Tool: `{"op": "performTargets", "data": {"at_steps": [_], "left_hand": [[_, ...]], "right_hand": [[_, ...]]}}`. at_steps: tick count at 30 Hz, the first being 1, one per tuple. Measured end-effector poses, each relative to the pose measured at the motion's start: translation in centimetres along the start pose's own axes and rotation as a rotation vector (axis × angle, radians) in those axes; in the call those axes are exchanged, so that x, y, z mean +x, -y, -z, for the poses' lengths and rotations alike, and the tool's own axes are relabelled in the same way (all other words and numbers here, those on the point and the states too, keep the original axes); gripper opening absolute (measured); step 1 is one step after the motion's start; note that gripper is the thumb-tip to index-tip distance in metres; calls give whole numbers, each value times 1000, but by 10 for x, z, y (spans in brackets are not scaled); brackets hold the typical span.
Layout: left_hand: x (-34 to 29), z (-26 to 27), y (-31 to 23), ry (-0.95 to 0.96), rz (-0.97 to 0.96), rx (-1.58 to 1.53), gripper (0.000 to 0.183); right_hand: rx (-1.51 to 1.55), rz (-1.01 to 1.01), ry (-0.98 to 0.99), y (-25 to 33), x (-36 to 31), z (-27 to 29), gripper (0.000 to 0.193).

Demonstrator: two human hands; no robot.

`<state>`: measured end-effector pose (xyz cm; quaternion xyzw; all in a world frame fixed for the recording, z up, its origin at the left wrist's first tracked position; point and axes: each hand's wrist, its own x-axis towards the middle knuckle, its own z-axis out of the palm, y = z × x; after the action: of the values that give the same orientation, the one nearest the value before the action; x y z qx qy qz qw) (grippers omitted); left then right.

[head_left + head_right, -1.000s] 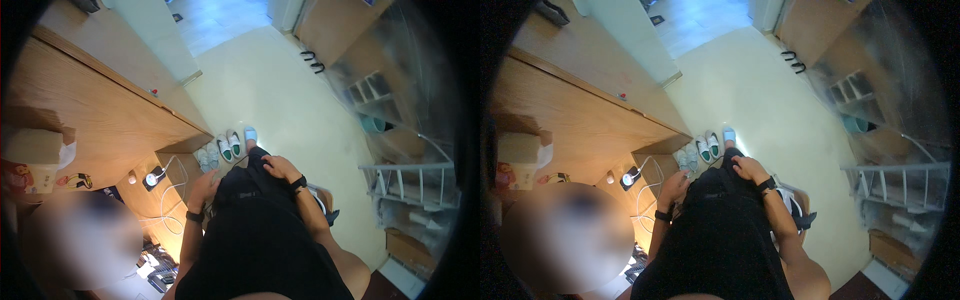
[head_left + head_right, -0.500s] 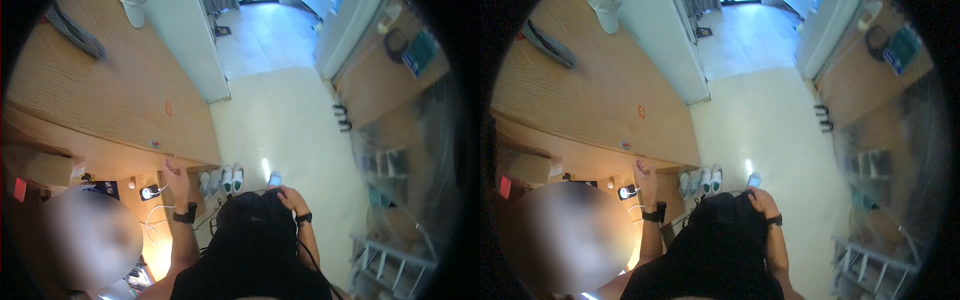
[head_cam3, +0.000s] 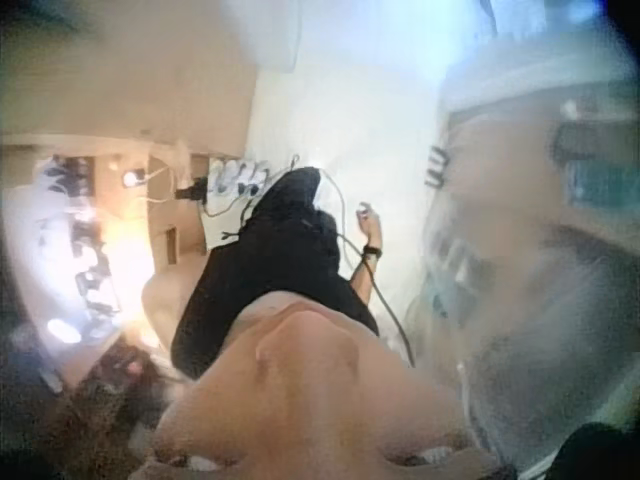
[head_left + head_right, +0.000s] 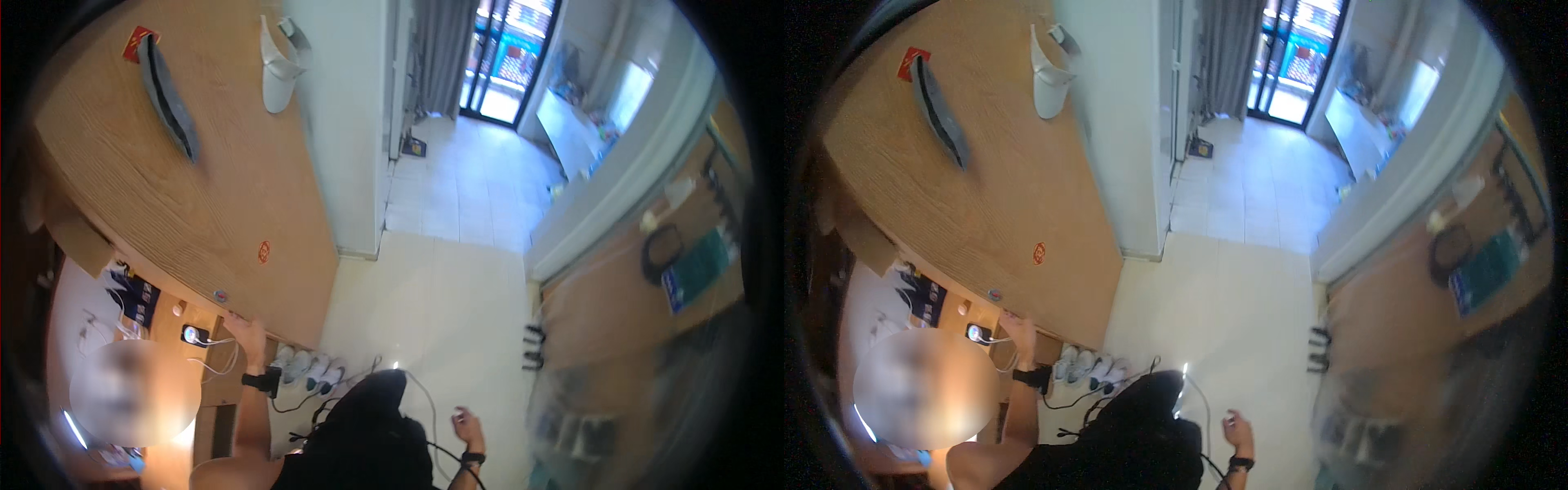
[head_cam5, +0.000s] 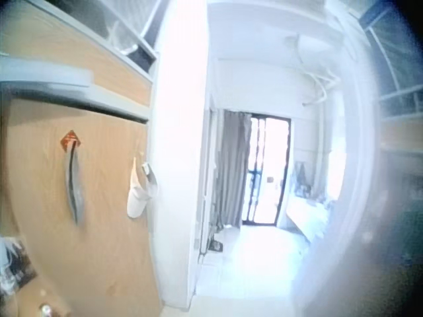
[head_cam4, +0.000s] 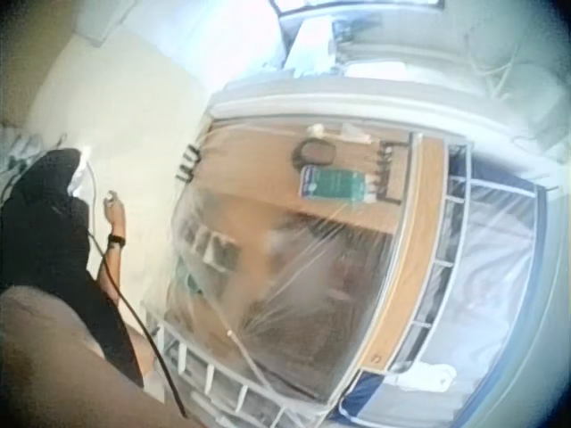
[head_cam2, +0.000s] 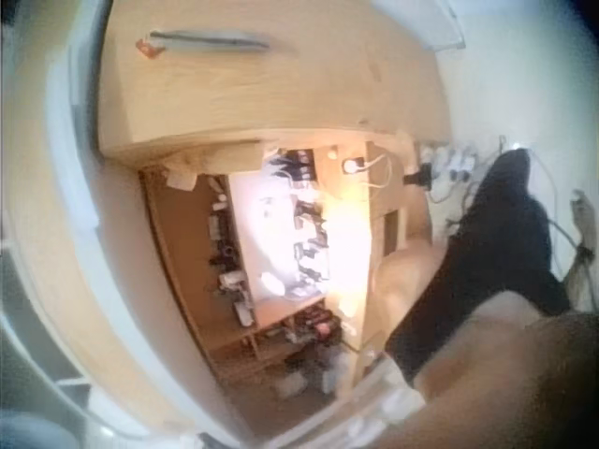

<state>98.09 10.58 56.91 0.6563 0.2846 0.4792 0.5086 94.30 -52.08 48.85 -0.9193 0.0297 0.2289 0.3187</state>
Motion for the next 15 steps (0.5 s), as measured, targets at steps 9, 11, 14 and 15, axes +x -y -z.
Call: {"op": "performTargets", "data": {"at_steps": [9,11,14,15], "left_hand": [[11,-30,5,-350,96,197,58],[14,-35,8,-413,67,189,57],[11,-47,-7,-552,87,312,51],[13,-47,-8,-578,31,263,46]], "right_hand": [[-153,255,437,76,183,53,49],[-260,328,480,95,237,69,48],[-362,469,531,139,301,109,46],[-380,530,554,160,319,121,46]]}}
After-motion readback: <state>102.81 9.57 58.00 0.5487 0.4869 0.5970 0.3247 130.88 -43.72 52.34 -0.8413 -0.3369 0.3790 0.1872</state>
